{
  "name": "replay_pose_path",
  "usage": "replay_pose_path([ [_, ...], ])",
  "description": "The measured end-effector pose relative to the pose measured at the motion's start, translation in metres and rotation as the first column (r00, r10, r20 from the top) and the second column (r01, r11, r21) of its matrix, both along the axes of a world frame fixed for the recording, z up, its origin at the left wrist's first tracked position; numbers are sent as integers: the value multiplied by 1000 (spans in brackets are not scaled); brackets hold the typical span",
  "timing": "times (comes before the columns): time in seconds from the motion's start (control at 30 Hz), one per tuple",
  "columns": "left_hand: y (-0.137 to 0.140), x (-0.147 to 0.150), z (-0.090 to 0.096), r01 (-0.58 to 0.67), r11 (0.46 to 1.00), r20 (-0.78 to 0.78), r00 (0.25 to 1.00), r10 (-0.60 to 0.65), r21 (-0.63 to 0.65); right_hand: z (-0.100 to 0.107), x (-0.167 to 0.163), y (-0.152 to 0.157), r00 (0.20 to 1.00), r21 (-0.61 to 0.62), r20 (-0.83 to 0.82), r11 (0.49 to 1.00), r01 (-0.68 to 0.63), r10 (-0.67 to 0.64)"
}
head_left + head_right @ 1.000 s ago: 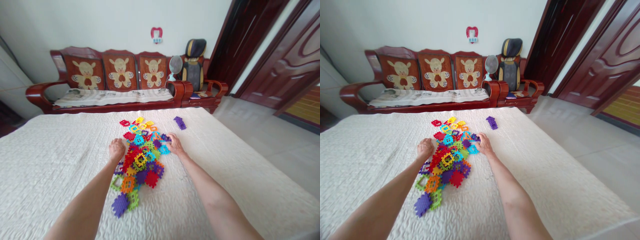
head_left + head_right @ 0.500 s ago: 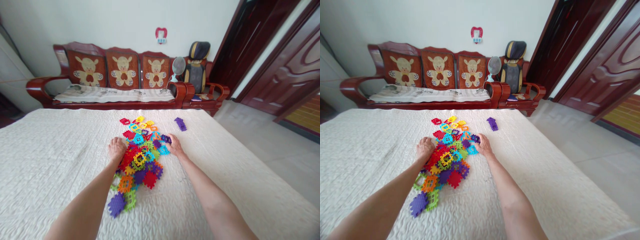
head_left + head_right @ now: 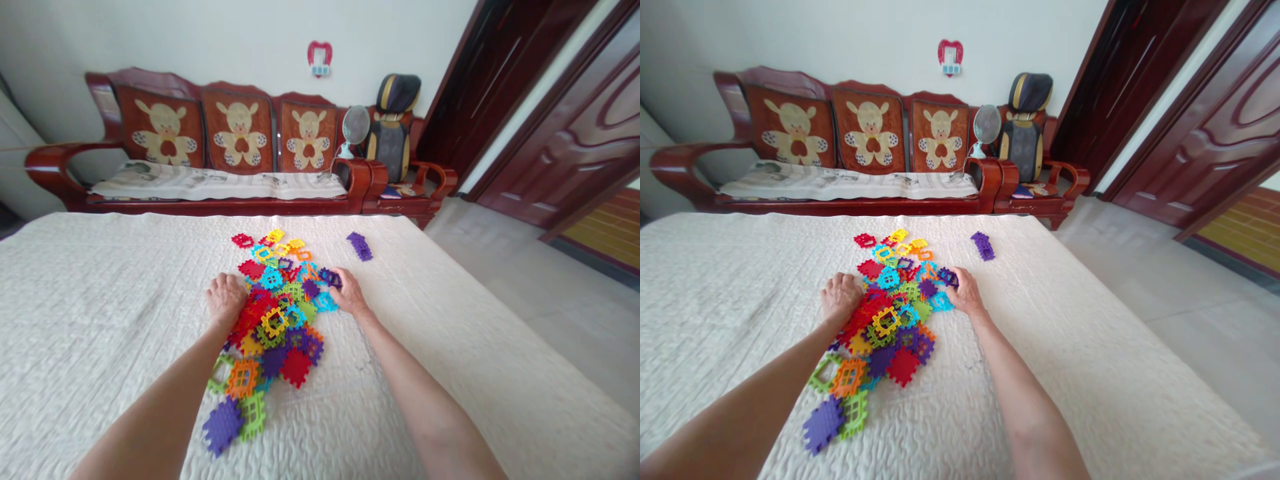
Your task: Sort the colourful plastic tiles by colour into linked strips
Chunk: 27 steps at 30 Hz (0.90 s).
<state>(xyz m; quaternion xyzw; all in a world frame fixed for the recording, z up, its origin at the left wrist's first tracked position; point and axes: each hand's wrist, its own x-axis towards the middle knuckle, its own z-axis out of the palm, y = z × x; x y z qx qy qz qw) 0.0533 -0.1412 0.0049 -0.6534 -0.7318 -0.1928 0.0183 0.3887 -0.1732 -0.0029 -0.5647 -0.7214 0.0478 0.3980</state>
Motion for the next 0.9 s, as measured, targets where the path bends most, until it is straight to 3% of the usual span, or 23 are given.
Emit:
replay_pose_path([
  [0.3, 0, 0, 1, -6, 1000, 0, 1000, 6, -24, 3, -1, -2, 995, 23, -101, 1000, -20, 22],
  [0.67, -2, 2, 4, -22, 999, -40, 999, 20, -48, -7, 6, 3, 979, 78, -176, 990, 117, -101],
  [0.9, -2, 2, 6, -26, 998, -44, 999, 23, -63, -26, 19, 15, 950, 149, -212, 953, 263, -229],
])
